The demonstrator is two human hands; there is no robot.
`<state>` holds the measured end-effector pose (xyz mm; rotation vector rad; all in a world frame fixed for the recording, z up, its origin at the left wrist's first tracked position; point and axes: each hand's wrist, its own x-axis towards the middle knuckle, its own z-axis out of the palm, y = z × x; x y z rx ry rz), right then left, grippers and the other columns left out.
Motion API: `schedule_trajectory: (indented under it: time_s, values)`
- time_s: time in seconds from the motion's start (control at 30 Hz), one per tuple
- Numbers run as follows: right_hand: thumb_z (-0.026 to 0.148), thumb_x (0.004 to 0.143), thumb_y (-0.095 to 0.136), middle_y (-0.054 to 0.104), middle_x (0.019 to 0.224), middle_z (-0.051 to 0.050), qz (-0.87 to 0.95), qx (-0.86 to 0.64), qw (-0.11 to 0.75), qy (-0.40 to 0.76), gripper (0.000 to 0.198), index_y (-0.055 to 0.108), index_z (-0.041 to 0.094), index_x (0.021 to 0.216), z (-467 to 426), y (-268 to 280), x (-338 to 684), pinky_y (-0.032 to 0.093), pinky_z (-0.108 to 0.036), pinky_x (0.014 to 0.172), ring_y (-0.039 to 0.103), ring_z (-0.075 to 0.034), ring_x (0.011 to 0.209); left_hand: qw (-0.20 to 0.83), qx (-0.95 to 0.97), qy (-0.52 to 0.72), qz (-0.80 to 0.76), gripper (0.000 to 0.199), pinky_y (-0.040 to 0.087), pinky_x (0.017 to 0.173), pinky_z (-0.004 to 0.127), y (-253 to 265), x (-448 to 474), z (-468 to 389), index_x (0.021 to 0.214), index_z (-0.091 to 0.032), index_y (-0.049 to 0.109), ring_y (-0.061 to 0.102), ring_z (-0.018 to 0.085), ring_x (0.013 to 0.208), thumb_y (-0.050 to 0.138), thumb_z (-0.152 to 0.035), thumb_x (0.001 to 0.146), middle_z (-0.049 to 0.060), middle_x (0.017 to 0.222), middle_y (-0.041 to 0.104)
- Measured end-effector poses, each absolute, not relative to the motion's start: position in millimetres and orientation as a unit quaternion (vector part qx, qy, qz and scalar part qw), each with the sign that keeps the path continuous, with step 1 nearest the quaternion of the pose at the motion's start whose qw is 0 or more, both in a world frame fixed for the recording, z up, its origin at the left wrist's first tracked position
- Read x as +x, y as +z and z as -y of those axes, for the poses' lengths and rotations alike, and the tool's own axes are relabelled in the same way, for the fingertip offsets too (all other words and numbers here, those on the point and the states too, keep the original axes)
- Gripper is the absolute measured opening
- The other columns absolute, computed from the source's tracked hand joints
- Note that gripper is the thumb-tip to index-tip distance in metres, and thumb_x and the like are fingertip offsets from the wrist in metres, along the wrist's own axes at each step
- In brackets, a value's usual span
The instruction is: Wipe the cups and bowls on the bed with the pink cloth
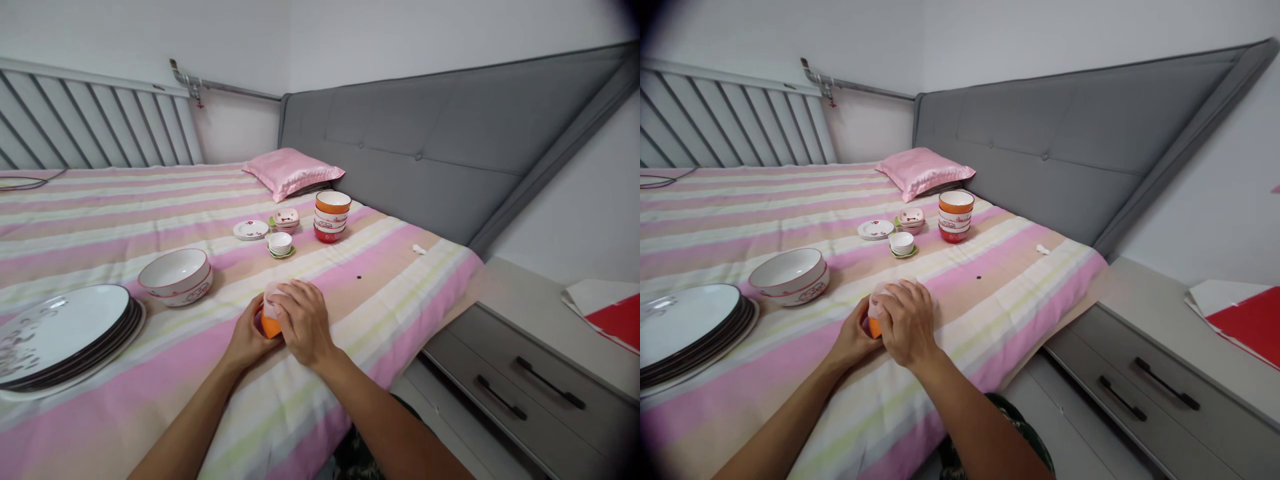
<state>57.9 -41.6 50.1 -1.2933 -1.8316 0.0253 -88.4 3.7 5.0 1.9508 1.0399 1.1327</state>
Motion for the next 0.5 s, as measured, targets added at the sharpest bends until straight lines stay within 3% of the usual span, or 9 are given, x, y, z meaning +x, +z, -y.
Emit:
schedule_trajectory:
  time_s: [0.27, 0.5]
  values:
    - [0.025, 0.095, 0.033, 0.061, 0.123, -0.002, 0.729, -0.487, 0.48, 0.035, 0.035, 0.059, 0.021, 0.117, 43.2, 48.3, 55.0, 0.033, -0.034, 0.106, 0.048, -0.017, 0.119, 0.237, 0.716, 0.486, -0.442, 0.059, 0.051, 0.08, 0.037, 17.0, -87.0, 12.1, 0.107, -0.016, 0.048, 0.06, 0.023, 0.088, 0.069, -0.027, 0.053, 0.006, 0.101, 0.06]
    - [0.031, 0.091, 0.043, 0.06, 0.126, -0.001, 0.791, -0.46, 0.402, -0.025, 0.029, 0.059, 0.023, 0.115, 52.7, 45.6, 37.2, 0.022, -0.043, 0.11, 0.043, -0.022, 0.125, 0.269, 0.703, 0.498, -0.431, 0.034, 0.05, 0.069, 0.032, 18.3, -84.4, 15.6, 0.095, -0.019, 0.048, 0.057, 0.018, 0.075, 0.063, -0.031, 0.067, 0.001, 0.087, 0.058]
